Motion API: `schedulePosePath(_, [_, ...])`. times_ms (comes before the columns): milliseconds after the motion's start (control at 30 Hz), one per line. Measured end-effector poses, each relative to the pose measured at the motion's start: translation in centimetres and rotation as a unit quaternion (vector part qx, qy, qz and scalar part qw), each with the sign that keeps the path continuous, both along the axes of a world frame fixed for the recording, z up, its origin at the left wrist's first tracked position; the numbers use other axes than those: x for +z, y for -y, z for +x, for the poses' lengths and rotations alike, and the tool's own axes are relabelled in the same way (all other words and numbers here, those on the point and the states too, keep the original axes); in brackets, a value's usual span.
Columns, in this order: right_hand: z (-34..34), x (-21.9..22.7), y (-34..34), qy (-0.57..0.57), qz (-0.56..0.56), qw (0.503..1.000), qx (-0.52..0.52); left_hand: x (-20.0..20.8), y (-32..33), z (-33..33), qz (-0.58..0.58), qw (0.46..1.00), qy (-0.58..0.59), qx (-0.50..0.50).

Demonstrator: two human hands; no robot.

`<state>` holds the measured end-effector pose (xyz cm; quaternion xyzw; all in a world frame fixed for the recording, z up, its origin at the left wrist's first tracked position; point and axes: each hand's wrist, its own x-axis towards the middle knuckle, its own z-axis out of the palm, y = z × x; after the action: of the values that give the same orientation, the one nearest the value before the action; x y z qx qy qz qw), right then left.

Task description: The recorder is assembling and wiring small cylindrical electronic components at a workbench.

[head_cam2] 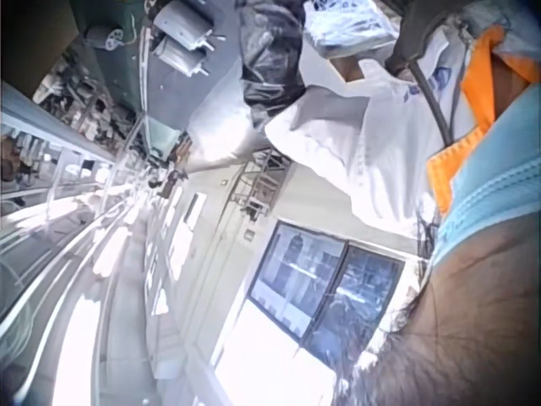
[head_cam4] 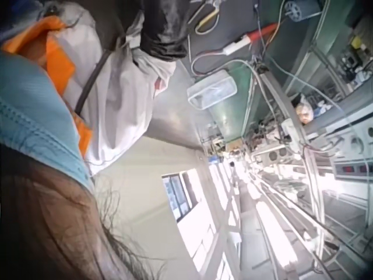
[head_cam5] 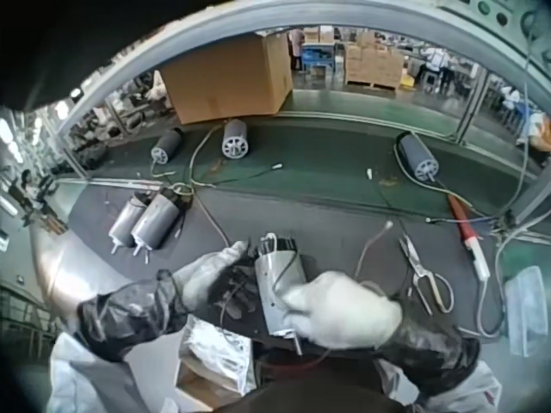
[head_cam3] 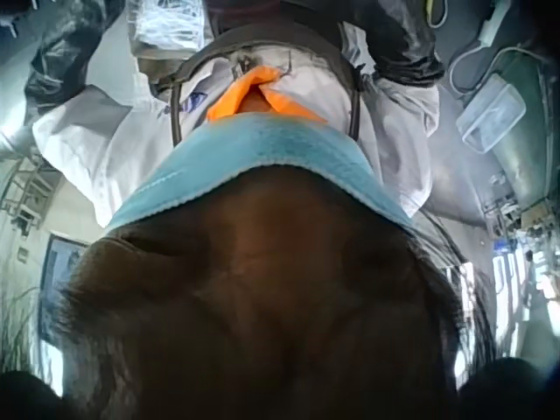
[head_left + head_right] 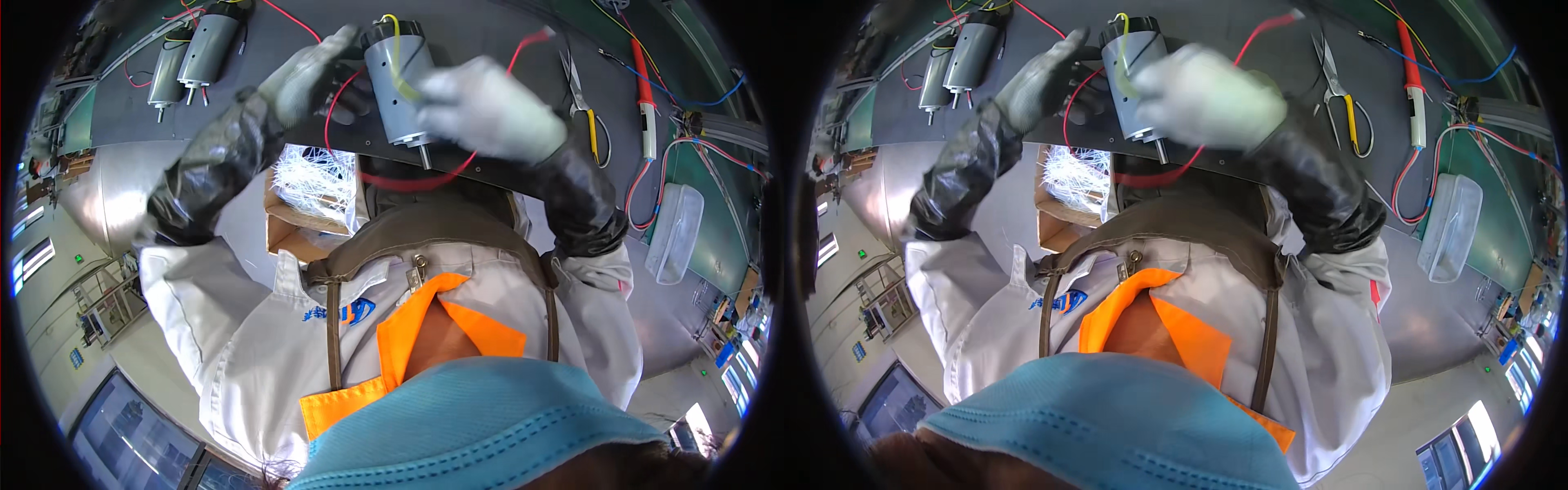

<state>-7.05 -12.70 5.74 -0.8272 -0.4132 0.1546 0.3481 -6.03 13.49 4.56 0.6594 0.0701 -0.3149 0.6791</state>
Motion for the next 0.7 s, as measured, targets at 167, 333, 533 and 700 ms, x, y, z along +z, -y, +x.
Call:
schedulePosePath(167, [-6.0, -4.7, -9.3, 0.289, 0.032, 0.942, 0.166, 1.5, 4.5, 3.1, 0.286, 0.948, -0.044, -0.130])
schedulePosePath(333, [-1.7, -6.2, -7.4, 0.374, 0.056, 0.906, 0.192, -4.7, 2.6, 1.5, 0.529, 0.777, 0.334, -0.066])
schedulePosePath(533, [-1.5, -7.3, -6.1, 0.367, 0.061, 0.915, 0.154, -11.9, 0.4, 3.4, 0.566, 0.500, 0.652, -0.067])
schedulePosePath(700, [-3.8, -6.5, -4.8, 0.264, 0.248, 0.932, 0.014, -8.5, 2.9, 2.4, 0.511, 0.730, 0.451, 0.047])
